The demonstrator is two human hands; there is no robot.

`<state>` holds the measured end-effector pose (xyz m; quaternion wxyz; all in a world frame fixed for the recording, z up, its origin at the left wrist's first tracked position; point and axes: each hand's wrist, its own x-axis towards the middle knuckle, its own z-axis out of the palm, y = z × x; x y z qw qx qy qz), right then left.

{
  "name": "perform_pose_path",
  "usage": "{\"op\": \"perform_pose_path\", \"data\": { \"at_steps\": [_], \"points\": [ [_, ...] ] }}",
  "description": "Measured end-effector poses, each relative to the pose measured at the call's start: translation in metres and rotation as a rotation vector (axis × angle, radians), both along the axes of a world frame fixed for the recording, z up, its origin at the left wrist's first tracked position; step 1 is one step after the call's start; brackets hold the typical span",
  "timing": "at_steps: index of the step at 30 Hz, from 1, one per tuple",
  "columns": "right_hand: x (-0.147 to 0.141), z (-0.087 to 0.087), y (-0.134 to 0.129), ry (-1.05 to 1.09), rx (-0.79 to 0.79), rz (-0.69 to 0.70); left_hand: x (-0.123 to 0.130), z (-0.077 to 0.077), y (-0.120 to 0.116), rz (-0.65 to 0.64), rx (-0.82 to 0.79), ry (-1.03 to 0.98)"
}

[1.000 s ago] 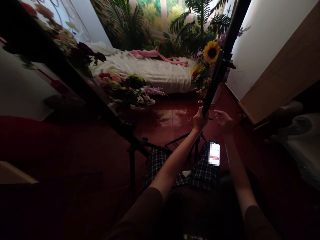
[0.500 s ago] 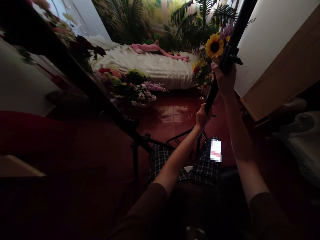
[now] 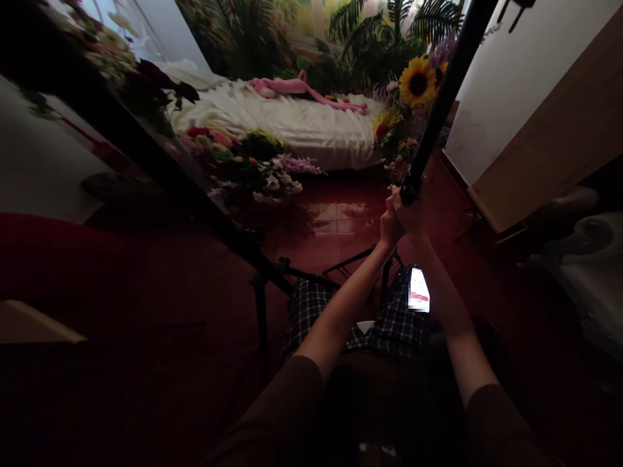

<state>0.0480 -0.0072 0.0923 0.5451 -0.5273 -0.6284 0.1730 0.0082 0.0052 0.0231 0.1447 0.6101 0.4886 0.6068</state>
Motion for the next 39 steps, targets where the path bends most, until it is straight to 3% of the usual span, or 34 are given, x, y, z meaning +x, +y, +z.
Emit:
{"op": "perform_pose_path", "data": {
  "at_steps": [5,12,21,30,34,39],
  "points": [
    [0.006,-0.007,0.007,-0.055,0.003,0.12,0.002,-0.006,0.002,0.027,-0.017,0.043],
    [-0.006,-0.011,0.001,-0.019,0.041,-0.015,0.0,-0.01,0.01,-0.004,-0.019,-0.03],
    [0.002,-0.007,-0.012,-0.081,0.168,0.003,-0.002,-0.01,0.006,0.006,0.004,0.006],
    [0.044,-0.05,-0.061,-0.199,0.249,0.013,0.002,-0.011,-0.002,0.044,0.049,-0.089],
    [0.055,-0.065,-0.062,-0.11,0.198,-0.07,0.003,-0.01,-0.002,0.053,0.062,-0.074],
    [0.061,-0.065,-0.053,-0.123,0.097,-0.053,0.002,-0.009,-0.003,0.07,0.056,-0.064]
  ]
}}
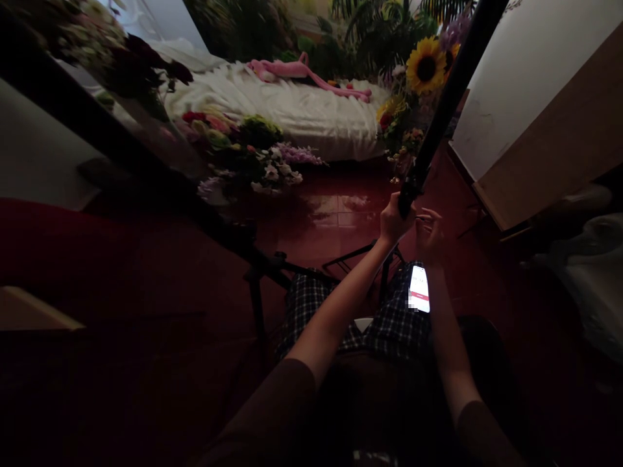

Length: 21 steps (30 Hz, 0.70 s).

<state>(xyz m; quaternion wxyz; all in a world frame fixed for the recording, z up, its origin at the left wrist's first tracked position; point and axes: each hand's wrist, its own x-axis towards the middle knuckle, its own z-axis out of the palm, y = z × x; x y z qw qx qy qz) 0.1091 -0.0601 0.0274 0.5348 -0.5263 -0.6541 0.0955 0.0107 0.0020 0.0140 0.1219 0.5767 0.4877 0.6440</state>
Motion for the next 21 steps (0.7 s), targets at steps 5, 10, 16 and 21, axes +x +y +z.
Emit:
{"op": "perform_pose_path", "data": {
  "at_steps": [5,10,16,21],
  "points": [
    [0.0,0.005,0.011,0.178,-0.182,0.138,-0.001,0.002,-0.001,-0.016,0.0,-0.011],
    [0.002,0.012,0.023,0.462,-0.397,0.292,-0.001,0.002,-0.002,-0.022,0.005,0.0],
    [0.008,0.026,0.03,0.754,-0.723,0.468,-0.001,0.002,-0.002,-0.028,-0.012,0.005],
    [0.009,0.025,0.035,0.797,-0.747,0.521,-0.002,0.006,-0.006,-0.054,-0.024,0.0]
  ]
}}
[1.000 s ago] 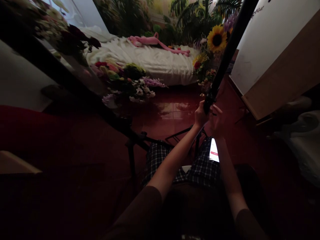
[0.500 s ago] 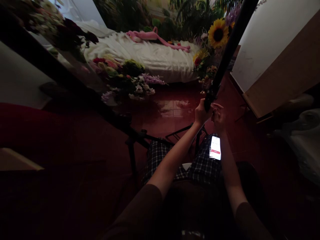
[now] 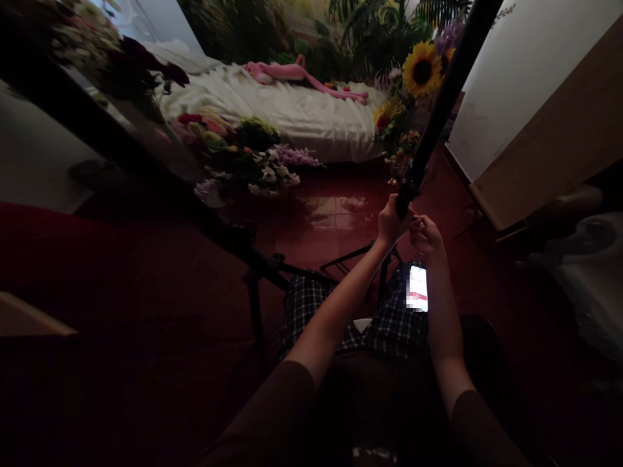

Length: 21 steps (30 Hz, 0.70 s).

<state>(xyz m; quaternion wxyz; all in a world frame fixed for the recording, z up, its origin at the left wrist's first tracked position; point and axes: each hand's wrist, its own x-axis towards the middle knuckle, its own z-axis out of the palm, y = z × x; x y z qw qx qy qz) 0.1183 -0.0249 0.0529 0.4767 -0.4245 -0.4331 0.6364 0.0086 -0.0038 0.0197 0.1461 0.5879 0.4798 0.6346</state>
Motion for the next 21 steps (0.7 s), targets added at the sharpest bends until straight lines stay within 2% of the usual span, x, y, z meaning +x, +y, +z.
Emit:
{"op": "perform_pose_path", "data": {
  "at_steps": [5,9,11,12,14,17,19,21],
  "points": [
    [-0.011,-0.013,0.001,0.132,0.101,-0.159,-0.006,0.011,-0.016,-0.066,-0.05,-0.006],
    [-0.025,-0.016,-0.02,0.515,0.004,-0.289,-0.013,0.021,-0.03,-0.204,-0.108,-0.051],
    [-0.033,-0.017,-0.038,0.679,0.016,-0.298,-0.02,0.017,-0.041,-0.247,-0.112,-0.072],
    [-0.037,-0.017,-0.046,0.728,0.042,-0.29,-0.025,0.01,-0.049,-0.25,-0.121,-0.084],
    [-0.043,-0.017,-0.061,0.773,0.099,-0.273,-0.039,-0.016,-0.072,-0.239,-0.198,-0.111],
    [-0.048,-0.018,-0.072,0.759,0.148,-0.254,-0.069,-0.073,-0.118,-0.257,-0.52,-0.137],
    [-0.049,-0.018,-0.073,0.728,0.174,-0.261,-0.099,-0.109,-0.146,-0.18,-0.654,-0.184],
    [-0.049,-0.018,-0.072,0.683,0.196,-0.281,-0.135,-0.129,-0.165,-0.072,-0.686,-0.284]
  ]
}}
